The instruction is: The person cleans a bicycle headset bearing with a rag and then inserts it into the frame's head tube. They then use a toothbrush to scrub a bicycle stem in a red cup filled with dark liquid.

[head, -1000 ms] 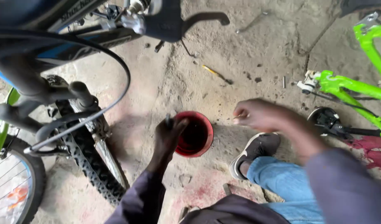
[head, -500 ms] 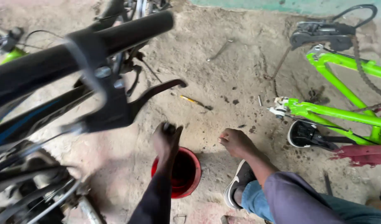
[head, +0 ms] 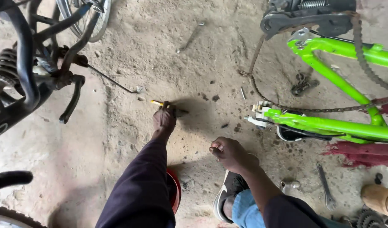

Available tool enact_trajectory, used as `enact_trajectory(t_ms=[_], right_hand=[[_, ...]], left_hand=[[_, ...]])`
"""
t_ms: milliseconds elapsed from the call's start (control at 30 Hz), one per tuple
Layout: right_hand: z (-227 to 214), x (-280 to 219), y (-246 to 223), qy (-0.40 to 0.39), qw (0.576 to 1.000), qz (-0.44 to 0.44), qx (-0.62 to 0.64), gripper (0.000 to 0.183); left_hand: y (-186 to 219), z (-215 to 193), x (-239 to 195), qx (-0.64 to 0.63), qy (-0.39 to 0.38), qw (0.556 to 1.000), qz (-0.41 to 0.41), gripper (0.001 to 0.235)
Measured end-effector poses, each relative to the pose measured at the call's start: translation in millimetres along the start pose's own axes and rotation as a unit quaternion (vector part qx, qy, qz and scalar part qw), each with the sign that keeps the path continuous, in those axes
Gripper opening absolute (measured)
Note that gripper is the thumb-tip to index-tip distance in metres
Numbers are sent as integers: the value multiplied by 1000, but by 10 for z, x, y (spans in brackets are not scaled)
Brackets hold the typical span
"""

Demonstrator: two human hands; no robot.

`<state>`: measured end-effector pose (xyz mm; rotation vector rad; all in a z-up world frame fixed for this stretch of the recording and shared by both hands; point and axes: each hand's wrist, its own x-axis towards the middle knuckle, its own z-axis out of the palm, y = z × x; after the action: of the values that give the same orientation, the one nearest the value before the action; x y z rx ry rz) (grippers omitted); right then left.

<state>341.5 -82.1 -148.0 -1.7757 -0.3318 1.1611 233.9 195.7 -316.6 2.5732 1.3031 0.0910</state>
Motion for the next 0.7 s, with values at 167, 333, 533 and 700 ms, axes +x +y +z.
enact_trajectory(t_ms=[167,333,533,700], right_hand=[[56,573,850,25,948,-64,-310,25],[406,179,161,13,926,-169,-338,30],[1042,-430,-379,-175,943,-183,-217,53],[1125,-687,-326,-153,960,-141,-186,19]], left_hand=[[-62,6,2,74,-42,996,-26,11],[-24,-848,-544,-346,33,931,-110,20],[230,-1985,-1789,-772,16,608,-184,28],[108,-2221,-2508,-876,-19,462,-139,44]])
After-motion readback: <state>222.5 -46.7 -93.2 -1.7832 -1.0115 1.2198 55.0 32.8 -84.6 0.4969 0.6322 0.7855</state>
